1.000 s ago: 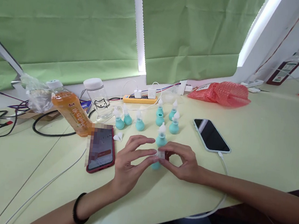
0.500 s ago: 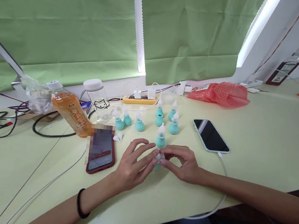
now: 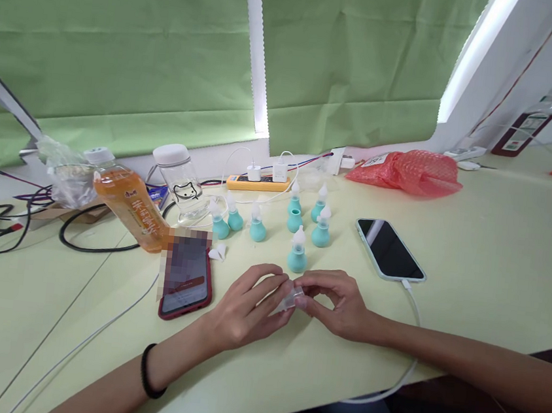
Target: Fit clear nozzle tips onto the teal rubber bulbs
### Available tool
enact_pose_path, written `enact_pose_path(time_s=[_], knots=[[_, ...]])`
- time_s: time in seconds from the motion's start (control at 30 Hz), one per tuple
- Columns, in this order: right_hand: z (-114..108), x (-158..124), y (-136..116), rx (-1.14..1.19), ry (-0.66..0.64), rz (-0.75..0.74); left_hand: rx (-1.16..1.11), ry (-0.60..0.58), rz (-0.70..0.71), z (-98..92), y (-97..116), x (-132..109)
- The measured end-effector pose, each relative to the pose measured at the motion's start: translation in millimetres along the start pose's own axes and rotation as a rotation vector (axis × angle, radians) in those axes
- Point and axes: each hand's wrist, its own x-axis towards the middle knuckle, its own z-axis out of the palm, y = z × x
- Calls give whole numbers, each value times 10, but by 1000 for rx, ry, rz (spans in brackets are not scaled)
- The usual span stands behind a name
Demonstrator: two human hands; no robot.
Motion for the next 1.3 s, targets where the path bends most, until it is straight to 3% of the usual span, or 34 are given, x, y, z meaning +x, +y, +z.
enact_pose_path(time_s=[0.17,0.27,0.43,0.53,0.6,0.7,0.8,1.0,1.3], knots=[[12,-5,-10,48,-15,38,-75,47,-84,15,21,-22],[-2,-6,-10,57,12,32,-91,4,-125,-33,-15,-4],[-103,50,-14,41,158,74,-79,-210,-432,-68,-62,51],[-151,91,-17,-4,119,58,-153,-361,-563,-5,-16,41],[-161,107,-21,-34,64,39,-256,-356,-608,23,24,20],[-153,114,-29,-63,7,9,-350,-259,-687,-5,60,-16],[-137,108,-30,-103,-17,-53,-345,-222,-712,-81,73,-50],[-117,99,8,-185,-51,-195,-257,-347,-717,-144,66,-86],[-119,103,28,-255,-173,-262,-471,-442,-768,-137,31,-97]])
